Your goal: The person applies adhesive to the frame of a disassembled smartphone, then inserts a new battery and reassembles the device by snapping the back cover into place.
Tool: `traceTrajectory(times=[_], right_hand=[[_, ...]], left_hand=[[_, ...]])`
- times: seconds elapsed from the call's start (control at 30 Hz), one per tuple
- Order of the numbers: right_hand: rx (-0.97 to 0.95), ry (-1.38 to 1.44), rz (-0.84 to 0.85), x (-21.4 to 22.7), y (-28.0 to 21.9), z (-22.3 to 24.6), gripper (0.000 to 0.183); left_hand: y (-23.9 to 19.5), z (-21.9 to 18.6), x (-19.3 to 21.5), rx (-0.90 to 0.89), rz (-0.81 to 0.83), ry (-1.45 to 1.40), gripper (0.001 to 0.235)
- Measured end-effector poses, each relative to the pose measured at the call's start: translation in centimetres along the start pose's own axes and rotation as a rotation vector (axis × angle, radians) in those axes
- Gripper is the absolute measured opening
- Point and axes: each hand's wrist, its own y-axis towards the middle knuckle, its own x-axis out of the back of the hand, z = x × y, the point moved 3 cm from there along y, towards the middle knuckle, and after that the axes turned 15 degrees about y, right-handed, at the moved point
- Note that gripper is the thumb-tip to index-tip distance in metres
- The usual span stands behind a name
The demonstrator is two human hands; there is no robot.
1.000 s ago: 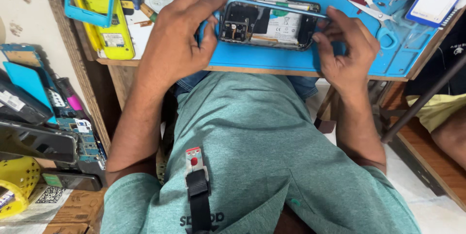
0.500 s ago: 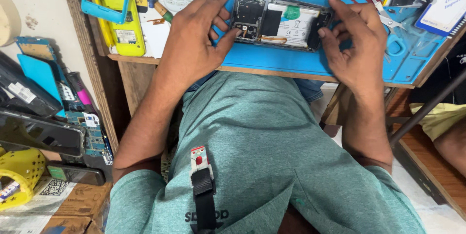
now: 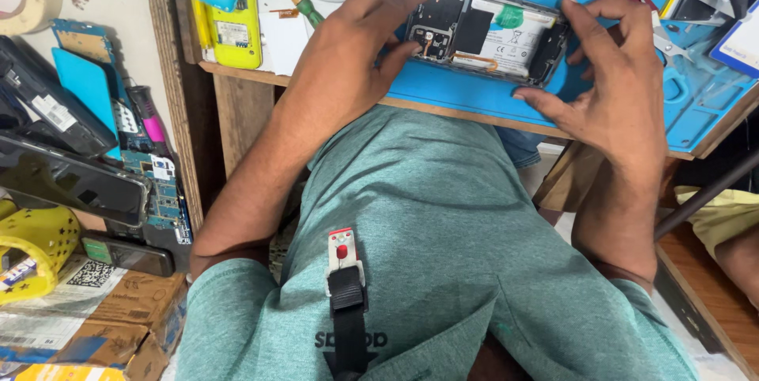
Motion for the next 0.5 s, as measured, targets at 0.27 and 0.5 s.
traceTrajectory(times=[0.27, 0.5], right_hand=[[-0.022, 0.025, 0.02, 0.3, 0.17, 0.12, 0.098], [0.031, -0.086, 0.019, 0.44, 0.22, 0.8, 0.094]], left_hand=[[-0.43, -0.22, -0.26, 0.004, -0.013, 0.069, 0.047], [-0.3, -0.09, -0.14, -0.012, 0.028, 0.031, 0.055]])
